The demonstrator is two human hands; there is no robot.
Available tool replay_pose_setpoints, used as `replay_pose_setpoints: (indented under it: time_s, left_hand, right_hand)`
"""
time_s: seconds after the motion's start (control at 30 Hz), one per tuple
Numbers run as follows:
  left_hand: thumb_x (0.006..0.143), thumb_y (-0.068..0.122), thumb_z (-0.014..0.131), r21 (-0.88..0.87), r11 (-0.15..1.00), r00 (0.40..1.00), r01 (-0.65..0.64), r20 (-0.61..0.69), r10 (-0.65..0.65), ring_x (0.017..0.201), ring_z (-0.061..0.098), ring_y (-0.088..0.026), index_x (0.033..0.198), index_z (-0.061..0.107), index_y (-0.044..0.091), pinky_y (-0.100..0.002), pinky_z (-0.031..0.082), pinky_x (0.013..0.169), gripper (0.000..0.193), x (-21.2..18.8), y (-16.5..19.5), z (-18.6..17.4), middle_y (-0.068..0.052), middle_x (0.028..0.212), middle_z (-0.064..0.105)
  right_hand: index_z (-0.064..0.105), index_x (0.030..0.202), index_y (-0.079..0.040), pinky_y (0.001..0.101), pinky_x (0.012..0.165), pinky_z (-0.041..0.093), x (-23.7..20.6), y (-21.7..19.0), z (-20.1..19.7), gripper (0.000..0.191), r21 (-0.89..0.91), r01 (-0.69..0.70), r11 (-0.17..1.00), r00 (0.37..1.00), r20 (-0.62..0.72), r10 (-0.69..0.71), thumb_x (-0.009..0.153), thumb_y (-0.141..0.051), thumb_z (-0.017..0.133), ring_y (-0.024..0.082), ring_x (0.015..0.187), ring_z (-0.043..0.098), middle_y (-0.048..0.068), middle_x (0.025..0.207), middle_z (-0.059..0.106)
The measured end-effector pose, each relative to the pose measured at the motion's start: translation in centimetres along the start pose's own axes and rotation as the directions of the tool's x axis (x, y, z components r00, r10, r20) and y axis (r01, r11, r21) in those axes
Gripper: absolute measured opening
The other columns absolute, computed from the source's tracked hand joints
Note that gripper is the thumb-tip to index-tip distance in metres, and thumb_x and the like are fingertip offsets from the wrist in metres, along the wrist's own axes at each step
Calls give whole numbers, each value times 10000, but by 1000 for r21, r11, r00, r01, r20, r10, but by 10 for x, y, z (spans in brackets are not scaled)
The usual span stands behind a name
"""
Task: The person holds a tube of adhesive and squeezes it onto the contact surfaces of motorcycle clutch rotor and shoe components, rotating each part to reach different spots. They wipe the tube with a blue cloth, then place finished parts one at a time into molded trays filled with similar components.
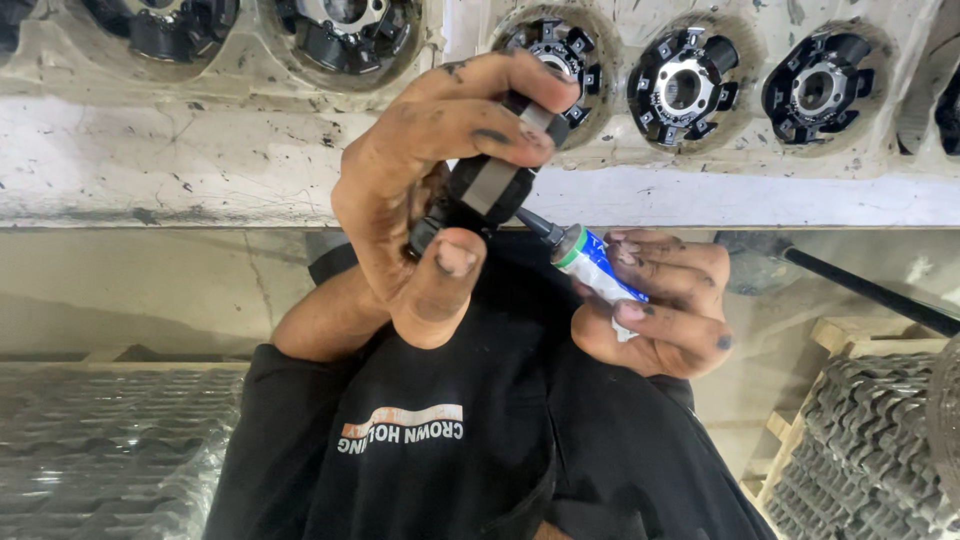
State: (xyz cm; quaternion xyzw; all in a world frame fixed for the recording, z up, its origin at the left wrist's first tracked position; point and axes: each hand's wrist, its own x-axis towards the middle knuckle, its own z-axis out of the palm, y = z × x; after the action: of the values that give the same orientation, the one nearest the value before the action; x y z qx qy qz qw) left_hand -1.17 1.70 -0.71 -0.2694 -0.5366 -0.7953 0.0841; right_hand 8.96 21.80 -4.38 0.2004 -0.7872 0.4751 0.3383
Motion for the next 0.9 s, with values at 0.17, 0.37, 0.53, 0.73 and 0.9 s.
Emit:
replay_pose_setpoints:
  time_s: [0.17, 0.37, 0.53, 0.73, 0.9]
  left_hand:
    - [1035, 367, 597, -2, 1000, 1000, 25, -11, -25, 1199, 654, -338, 1148, 628, -83, -397, 554, 970, 465, -5, -8, 2, -194, 1114, 685]
    - [1052, 383, 601, -91, 993, 995, 80, -58, -85, 1223, 637, -303, 1201, 612, -80, -370, 534, 987, 487, -10, -12, 5, -212, 1228, 656]
    - [1047, 397, 603, -102, 991, 993, 85, -71, -93, 1200, 638, -286, 1214, 593, -83, -358, 519, 990, 508, -7, -12, 5, -231, 1276, 640]
    - [1055, 410, 600, -148, 985, 984, 89, -143, -110, 1189, 638, -287, 1223, 592, -40, -388, 533, 989, 480, -11, -18, 7, -168, 1179, 643]
    - [1091, 434, 577, -482, 854, 932, 197, -179, -315, 1218, 608, -328, 1287, 557, 8, -459, 527, 1015, 469, -23, -20, 9, -181, 1254, 596]
  right_hand:
    - [604, 1057, -82, 457, 790, 672, 0, 12, -17, 469, 80, 83, 993, 985, 144, -94, 702, -4, 901, 257, 937, 612, 142, 940, 659]
    - [604, 1066, -90, 452, 787, 682, -5, 12, -21, 501, 73, 78, 994, 984, 158, -88, 685, 14, 912, 246, 944, 607, 139, 986, 657]
    - [612, 1064, -97, 455, 788, 684, -6, 12, -22, 506, 64, 56, 996, 987, 148, -65, 673, 52, 897, 242, 935, 597, 145, 996, 659]
    - [610, 1021, -90, 473, 777, 681, -6, 13, -17, 471, 87, 28, 996, 994, 103, -37, 662, 54, 879, 243, 908, 593, 144, 963, 655]
    - [542, 967, -87, 414, 701, 669, 12, 13, -2, 441, 99, 77, 992, 997, 17, -79, 692, -24, 881, 241, 855, 604, 137, 861, 631]
